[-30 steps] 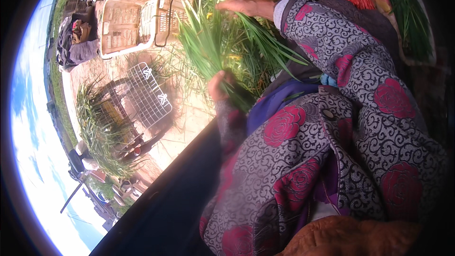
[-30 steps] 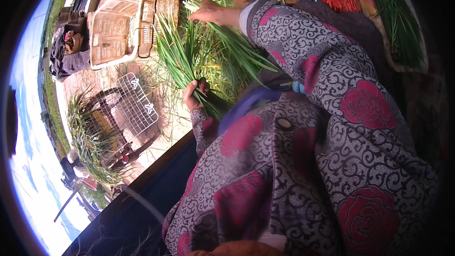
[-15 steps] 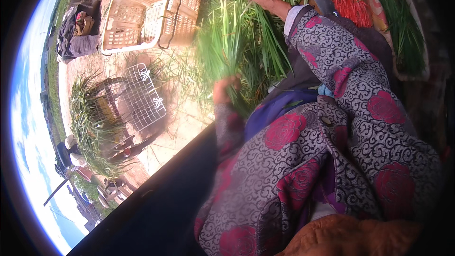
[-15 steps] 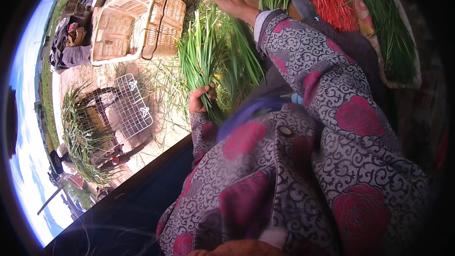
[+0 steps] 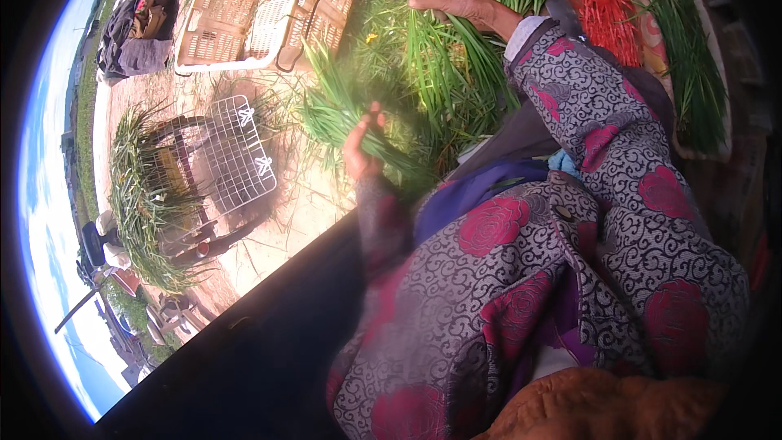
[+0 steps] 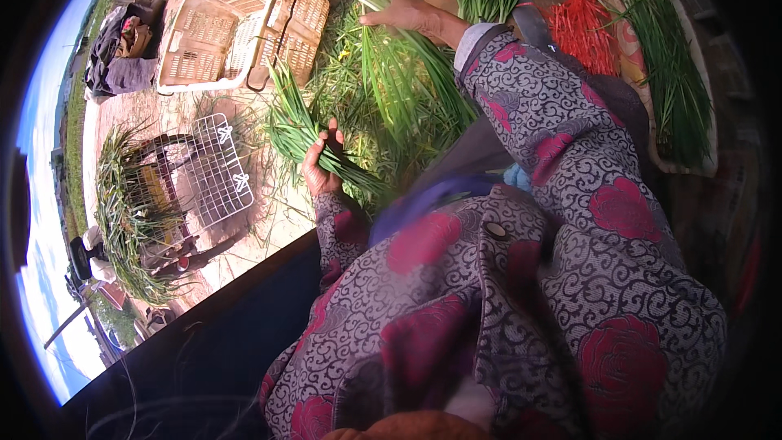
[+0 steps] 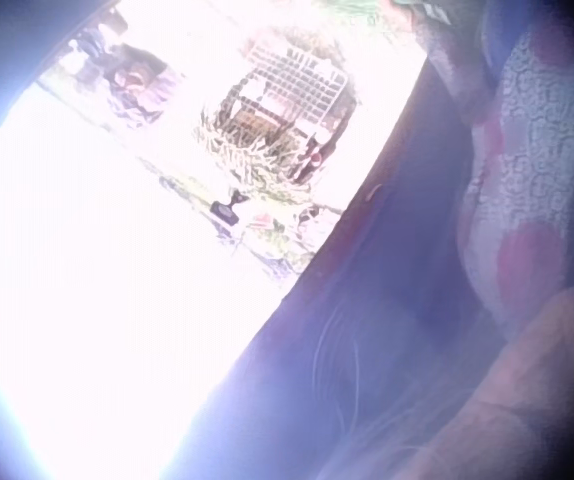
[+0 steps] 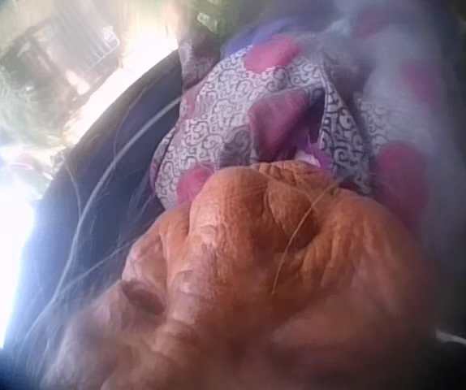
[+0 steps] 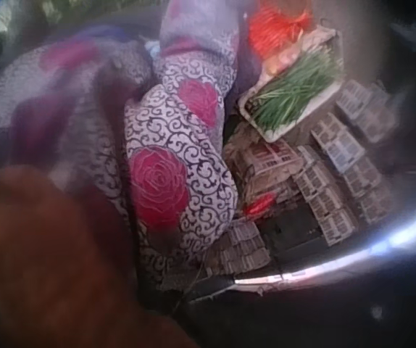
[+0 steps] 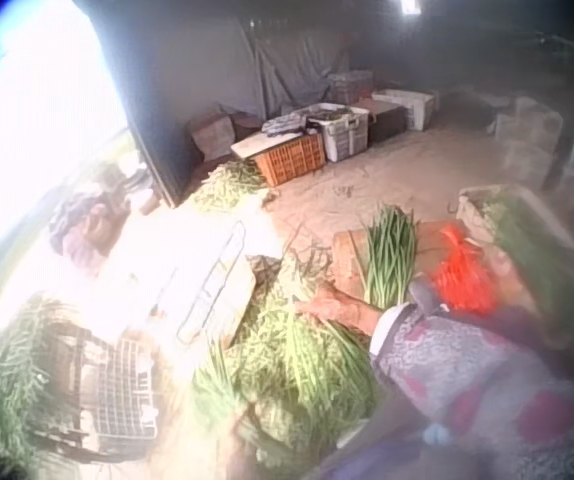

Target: The person bundles green chives by hand and secures them with red strings.

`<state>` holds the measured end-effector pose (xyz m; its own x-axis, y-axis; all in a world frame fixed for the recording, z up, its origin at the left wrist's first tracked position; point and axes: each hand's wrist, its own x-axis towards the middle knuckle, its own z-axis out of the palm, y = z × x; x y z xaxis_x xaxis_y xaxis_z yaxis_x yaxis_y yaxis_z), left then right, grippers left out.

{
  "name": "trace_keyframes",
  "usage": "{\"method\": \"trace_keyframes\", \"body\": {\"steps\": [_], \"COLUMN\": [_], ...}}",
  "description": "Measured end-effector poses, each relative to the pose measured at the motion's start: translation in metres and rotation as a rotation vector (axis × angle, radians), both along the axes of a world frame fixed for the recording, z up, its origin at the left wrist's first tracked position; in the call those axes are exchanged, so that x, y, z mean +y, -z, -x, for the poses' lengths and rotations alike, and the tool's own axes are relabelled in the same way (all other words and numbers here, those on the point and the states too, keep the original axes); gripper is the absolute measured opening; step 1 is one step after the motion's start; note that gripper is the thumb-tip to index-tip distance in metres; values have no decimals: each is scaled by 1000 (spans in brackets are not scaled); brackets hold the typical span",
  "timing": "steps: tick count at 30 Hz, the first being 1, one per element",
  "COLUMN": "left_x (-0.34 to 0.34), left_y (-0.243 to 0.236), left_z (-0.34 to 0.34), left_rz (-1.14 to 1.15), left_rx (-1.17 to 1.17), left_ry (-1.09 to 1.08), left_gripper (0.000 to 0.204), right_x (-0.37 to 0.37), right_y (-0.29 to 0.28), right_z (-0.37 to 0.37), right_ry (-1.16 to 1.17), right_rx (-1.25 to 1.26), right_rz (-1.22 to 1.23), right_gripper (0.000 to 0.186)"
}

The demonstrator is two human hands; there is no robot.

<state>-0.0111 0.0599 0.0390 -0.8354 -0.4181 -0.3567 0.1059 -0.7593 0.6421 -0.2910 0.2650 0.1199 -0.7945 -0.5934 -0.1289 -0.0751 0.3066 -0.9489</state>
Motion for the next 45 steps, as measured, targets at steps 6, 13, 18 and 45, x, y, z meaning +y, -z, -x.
{"method": "trace_keyframes", "body": {"steps": [6, 13, 18, 45], "left_x": [55, 58, 50, 30], "left_y": [-33, -16, -15, -7], "left_z": [61, 63, 60, 38], "left_rz": [173, 120, 246, 47], "left_rx": [-45, -40, -98, -185], "left_ry": [76, 42, 32, 222], "left_gripper": [33, 33, 29, 17], "right_x": [-27, -18, -13, 22], "right_y": [23, 18, -7, -18], "right_z": [-47, -42, -33, -1], "right_ry": [-239, -396, -396, -264], "right_rx": [-41, -211, -279, -11], "right_rz": [45, 118, 254, 44], "right_gripper": [31, 30, 31, 32]}}
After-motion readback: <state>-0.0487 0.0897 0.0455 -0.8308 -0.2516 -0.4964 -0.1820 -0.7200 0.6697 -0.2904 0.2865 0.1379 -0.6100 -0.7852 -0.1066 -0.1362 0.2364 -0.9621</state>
